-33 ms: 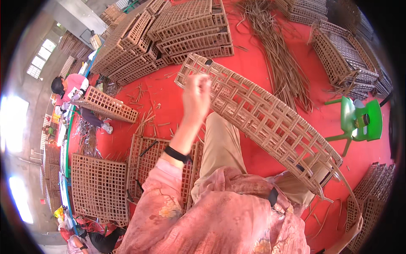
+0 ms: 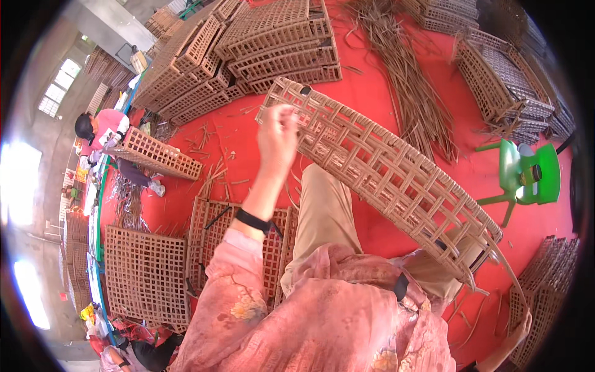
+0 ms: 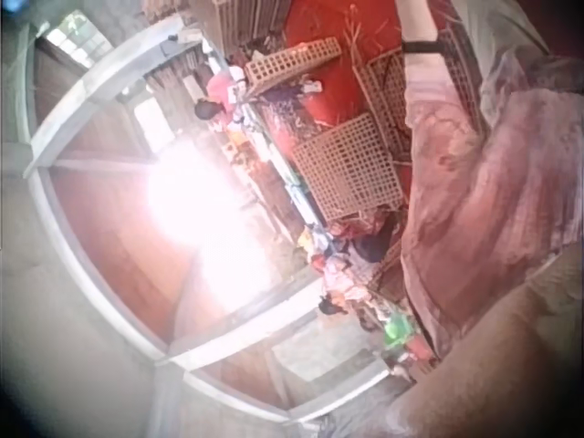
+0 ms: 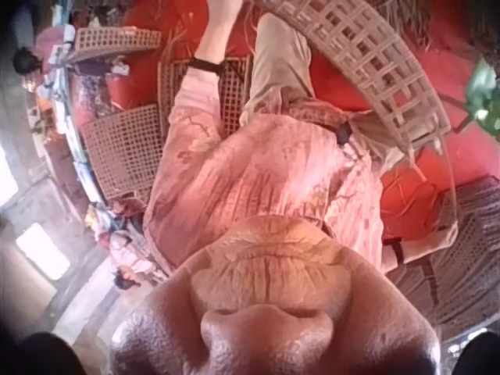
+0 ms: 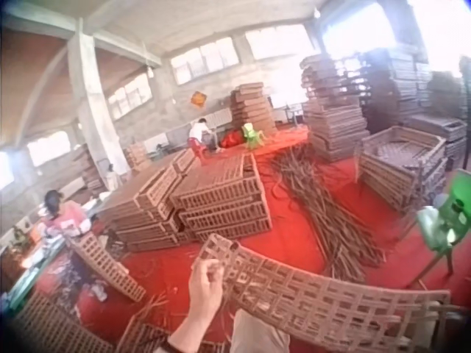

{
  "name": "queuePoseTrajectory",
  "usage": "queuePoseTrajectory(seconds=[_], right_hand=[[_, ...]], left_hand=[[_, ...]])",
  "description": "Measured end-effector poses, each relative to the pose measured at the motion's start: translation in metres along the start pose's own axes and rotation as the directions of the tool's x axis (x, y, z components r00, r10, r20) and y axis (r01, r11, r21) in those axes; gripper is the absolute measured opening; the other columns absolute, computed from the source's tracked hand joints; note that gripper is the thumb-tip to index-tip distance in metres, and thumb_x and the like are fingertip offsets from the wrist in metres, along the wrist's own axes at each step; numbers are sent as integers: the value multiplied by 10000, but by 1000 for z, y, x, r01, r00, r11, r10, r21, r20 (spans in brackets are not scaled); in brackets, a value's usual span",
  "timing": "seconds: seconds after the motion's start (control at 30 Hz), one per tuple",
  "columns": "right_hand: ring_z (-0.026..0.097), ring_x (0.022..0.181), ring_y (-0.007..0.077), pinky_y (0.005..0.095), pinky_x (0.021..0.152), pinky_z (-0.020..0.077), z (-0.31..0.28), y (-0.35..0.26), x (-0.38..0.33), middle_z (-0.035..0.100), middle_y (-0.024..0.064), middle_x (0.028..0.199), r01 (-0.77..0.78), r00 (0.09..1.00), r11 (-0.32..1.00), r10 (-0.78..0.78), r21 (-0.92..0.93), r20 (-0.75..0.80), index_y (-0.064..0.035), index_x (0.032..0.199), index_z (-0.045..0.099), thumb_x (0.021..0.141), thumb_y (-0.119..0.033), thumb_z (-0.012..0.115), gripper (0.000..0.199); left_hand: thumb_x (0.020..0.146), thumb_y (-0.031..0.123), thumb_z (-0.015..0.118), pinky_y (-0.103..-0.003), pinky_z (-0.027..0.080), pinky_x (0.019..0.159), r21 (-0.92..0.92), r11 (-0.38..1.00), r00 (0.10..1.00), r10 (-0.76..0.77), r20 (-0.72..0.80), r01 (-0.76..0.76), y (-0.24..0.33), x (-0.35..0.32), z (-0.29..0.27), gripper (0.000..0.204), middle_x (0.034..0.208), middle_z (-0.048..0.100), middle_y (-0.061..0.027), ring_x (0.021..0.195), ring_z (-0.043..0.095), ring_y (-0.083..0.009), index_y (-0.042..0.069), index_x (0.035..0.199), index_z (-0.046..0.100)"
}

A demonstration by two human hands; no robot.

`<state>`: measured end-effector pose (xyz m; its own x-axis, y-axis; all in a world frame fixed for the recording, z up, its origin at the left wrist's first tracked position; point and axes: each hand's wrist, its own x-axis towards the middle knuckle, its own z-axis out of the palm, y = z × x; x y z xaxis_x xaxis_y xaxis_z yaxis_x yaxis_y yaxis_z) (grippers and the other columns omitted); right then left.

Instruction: Weaving thin wooden or bamboo strips to construct or reinforce a rectangular basket structure.

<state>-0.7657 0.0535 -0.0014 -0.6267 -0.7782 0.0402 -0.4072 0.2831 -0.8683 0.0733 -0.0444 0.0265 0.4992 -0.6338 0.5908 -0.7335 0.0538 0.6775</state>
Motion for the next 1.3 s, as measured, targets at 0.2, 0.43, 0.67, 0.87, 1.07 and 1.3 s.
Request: queuePoseTrajectory(seconds=[0.2,0.43,0.67,0.87,1.07,1.3], right_hand=[[576,1220,286,383,1031,536,82,28,-8,555,138,1345,-93,983,859,-1,503,184,-26,1448,437,1018,-192,523,469],[675,924,240,344,768,567,161,15,-61,652,182,1254,-475,880,375,186,796,437,-59,1337,536,1021,-379,572,452],[611,1214,319,410,974,538,189,-50,-92,567,219,1398,-686,712,-248,-37,684,701,5,1426,475,1019,-437,560,607],[625,1096,218,323,975,490,243,-141,-157,633,111,1279,-333,895,601,-41,726,445,-37,1408,510,1065,-460,457,547],[618,946,157,317,849,528,271,-173,-124,636,72,1216,-198,950,758,-8,621,312,-41,1380,543,1067,-403,483,482],[671,882,161,286,646,552,278,-157,-3,682,68,1163,-134,986,795,49,591,158,-35,1303,611,1044,-360,554,419]], left_hand=[[936,299,674,-424,470,1001,278,960,997,-47,56,30,-109,67,-22,374,1168,663,-165,1106,625,-314,57,1219,639],[1024,232,549,-379,434,1076,-59,956,944,-274,186,289,-125,104,7,396,1356,619,-123,1269,569,-243,28,1362,586],[998,213,578,-369,401,1104,102,990,871,37,489,-99,-117,133,-4,383,1388,600,-127,1321,536,-258,170,1376,617],[1005,206,584,-369,435,1094,118,988,859,21,511,-95,-110,129,-8,367,1372,625,-76,1309,555,-252,210,1369,629],[1001,216,597,-372,478,1040,158,959,876,138,461,-235,-102,120,-5,363,1301,652,-105,1247,597,-264,184,1361,629],[981,187,604,-402,528,884,188,902,840,263,475,-389,-61,96,-1,362,1114,642,-126,999,656,-333,122,1337,612]])
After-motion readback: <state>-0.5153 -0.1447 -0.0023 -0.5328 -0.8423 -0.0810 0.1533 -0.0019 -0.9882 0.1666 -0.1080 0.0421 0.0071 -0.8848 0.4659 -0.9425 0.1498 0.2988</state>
